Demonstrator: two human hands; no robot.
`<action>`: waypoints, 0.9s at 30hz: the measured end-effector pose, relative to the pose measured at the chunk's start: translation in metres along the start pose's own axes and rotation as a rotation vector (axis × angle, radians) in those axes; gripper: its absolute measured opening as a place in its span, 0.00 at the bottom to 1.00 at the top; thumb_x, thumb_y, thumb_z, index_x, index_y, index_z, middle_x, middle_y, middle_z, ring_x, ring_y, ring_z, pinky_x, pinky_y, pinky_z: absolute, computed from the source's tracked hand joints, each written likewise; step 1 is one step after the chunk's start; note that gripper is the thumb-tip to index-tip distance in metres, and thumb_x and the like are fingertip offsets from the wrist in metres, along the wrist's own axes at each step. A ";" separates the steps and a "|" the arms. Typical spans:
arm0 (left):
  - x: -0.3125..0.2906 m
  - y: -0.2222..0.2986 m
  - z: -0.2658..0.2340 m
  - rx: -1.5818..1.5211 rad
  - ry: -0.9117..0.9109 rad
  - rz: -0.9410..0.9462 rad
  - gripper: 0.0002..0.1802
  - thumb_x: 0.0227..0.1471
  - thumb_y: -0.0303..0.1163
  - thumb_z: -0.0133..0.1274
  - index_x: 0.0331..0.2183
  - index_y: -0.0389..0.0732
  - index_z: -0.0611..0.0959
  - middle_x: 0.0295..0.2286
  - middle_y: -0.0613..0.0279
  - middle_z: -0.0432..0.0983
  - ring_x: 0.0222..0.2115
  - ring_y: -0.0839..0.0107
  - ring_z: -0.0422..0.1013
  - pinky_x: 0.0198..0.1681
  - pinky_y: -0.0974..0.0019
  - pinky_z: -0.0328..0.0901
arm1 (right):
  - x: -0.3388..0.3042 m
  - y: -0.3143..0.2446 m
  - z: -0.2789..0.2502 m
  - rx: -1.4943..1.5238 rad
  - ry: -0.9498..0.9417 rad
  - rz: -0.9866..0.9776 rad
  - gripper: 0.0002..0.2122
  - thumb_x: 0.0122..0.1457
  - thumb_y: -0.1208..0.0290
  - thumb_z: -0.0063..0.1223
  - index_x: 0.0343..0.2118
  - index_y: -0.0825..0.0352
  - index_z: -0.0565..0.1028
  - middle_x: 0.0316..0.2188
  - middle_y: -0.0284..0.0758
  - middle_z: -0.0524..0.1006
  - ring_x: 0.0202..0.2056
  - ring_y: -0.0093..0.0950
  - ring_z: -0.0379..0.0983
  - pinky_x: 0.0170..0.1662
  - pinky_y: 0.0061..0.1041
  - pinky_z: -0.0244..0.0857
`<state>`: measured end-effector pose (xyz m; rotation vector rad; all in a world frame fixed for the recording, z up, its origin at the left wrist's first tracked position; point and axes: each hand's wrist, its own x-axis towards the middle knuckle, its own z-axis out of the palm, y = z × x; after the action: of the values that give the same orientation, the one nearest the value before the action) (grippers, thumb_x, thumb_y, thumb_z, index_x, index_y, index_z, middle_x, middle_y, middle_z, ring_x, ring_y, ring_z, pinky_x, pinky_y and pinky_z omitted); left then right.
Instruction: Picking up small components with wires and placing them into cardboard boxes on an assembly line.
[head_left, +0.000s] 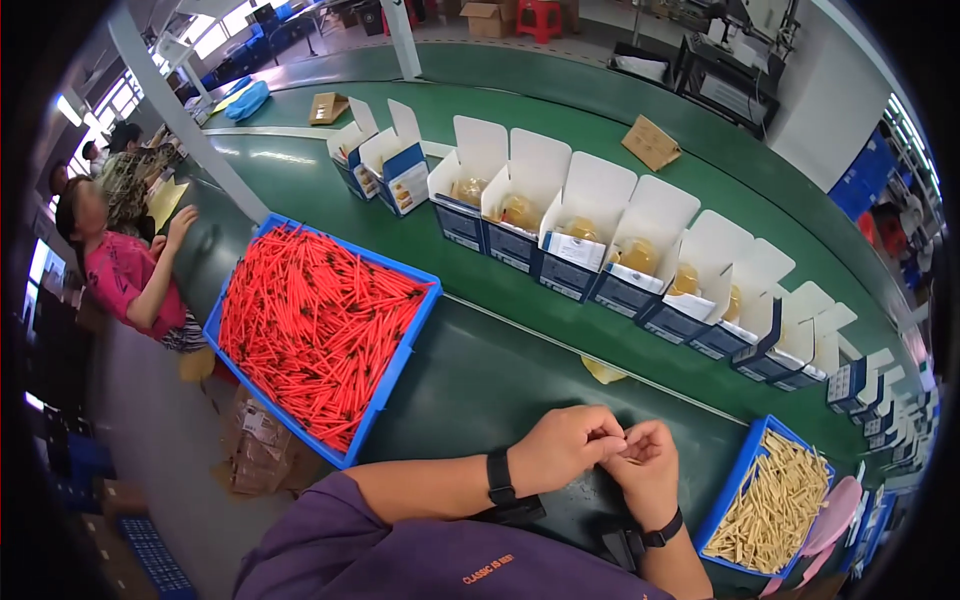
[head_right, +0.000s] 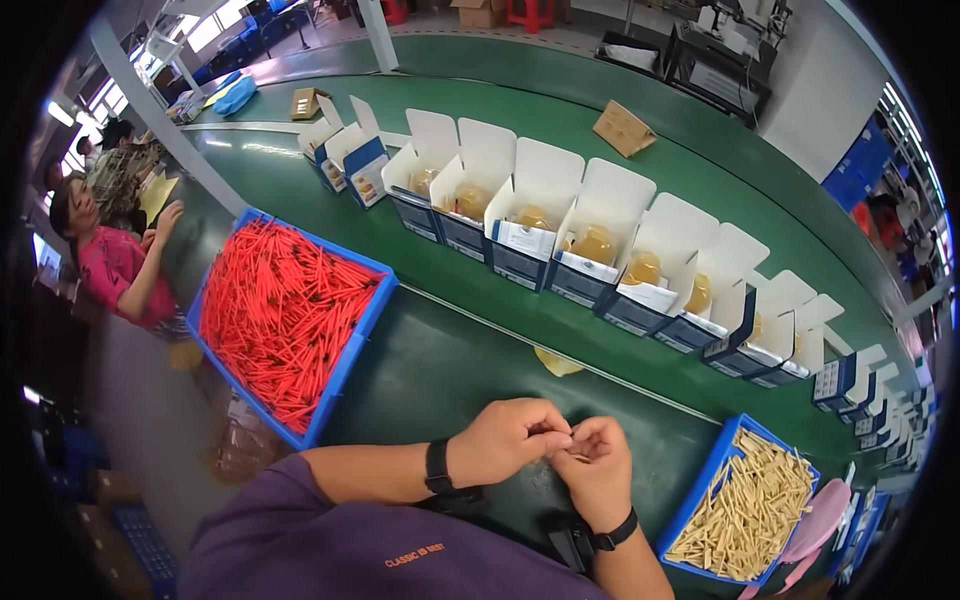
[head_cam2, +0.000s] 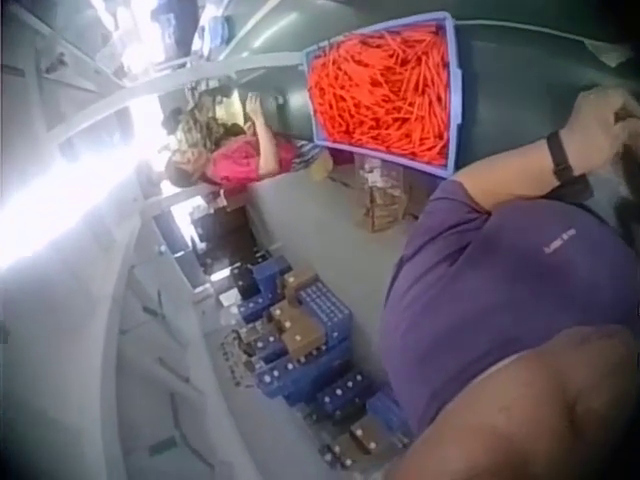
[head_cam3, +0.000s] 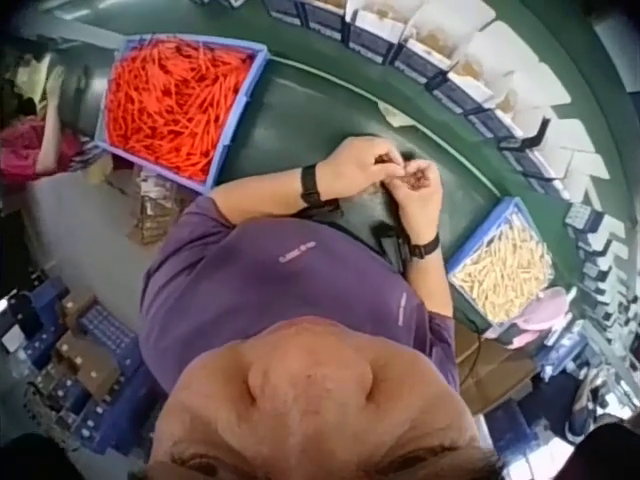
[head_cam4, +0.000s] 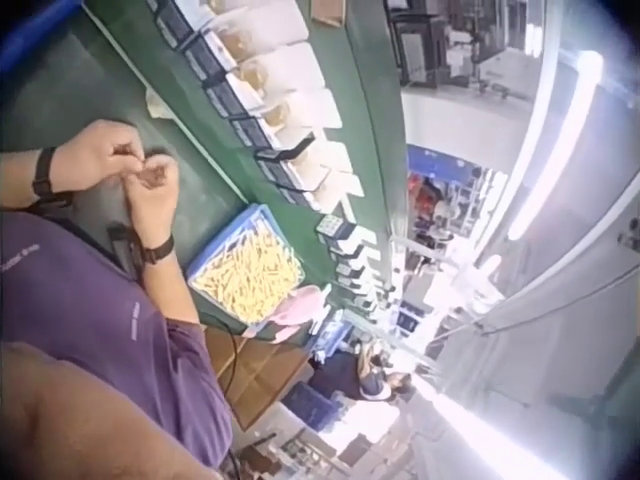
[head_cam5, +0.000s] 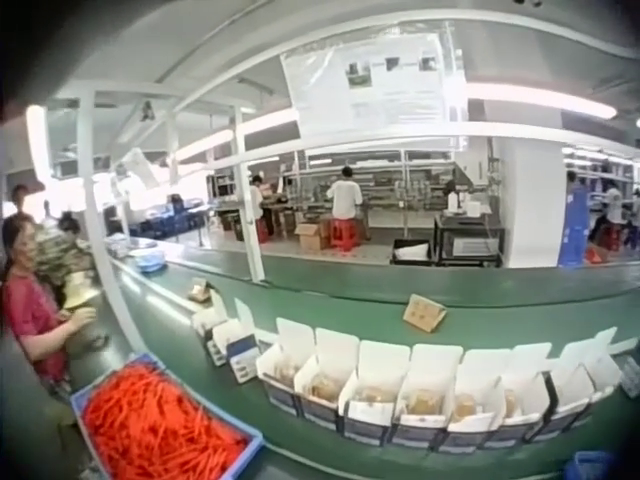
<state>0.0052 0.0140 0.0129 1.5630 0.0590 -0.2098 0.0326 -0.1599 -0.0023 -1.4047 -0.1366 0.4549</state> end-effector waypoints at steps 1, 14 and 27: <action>0.001 0.000 0.000 -0.066 -0.041 -0.098 0.06 0.56 0.28 0.58 0.35 0.36 0.80 0.30 0.63 0.78 0.30 0.77 0.74 0.33 0.72 0.70 | 0.001 0.002 -0.001 0.002 -0.011 -0.001 0.10 0.52 0.81 0.61 0.36 0.67 0.73 0.31 0.35 0.79 0.31 0.21 0.76 0.35 0.21 0.72; 0.008 -0.011 0.016 -0.235 0.076 0.090 0.05 0.58 0.24 0.56 0.34 0.34 0.77 0.31 0.61 0.79 0.29 0.78 0.75 0.31 0.74 0.69 | -0.008 -0.011 -0.014 0.115 0.006 0.054 0.08 0.64 0.75 0.53 0.43 0.72 0.77 0.30 0.33 0.79 0.28 0.21 0.75 0.35 0.20 0.71; 0.010 -0.010 0.020 -0.099 0.019 -0.019 0.07 0.60 0.28 0.53 0.39 0.36 0.78 0.24 0.69 0.74 0.19 0.86 0.64 0.22 0.78 0.59 | -0.001 -0.006 -0.024 0.069 0.049 -0.009 0.09 0.63 0.75 0.55 0.43 0.71 0.77 0.29 0.32 0.79 0.28 0.19 0.76 0.33 0.18 0.71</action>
<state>0.0118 -0.0070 0.0018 1.4665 0.0981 -0.2037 0.0418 -0.1834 -0.0002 -1.3460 -0.0861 0.4139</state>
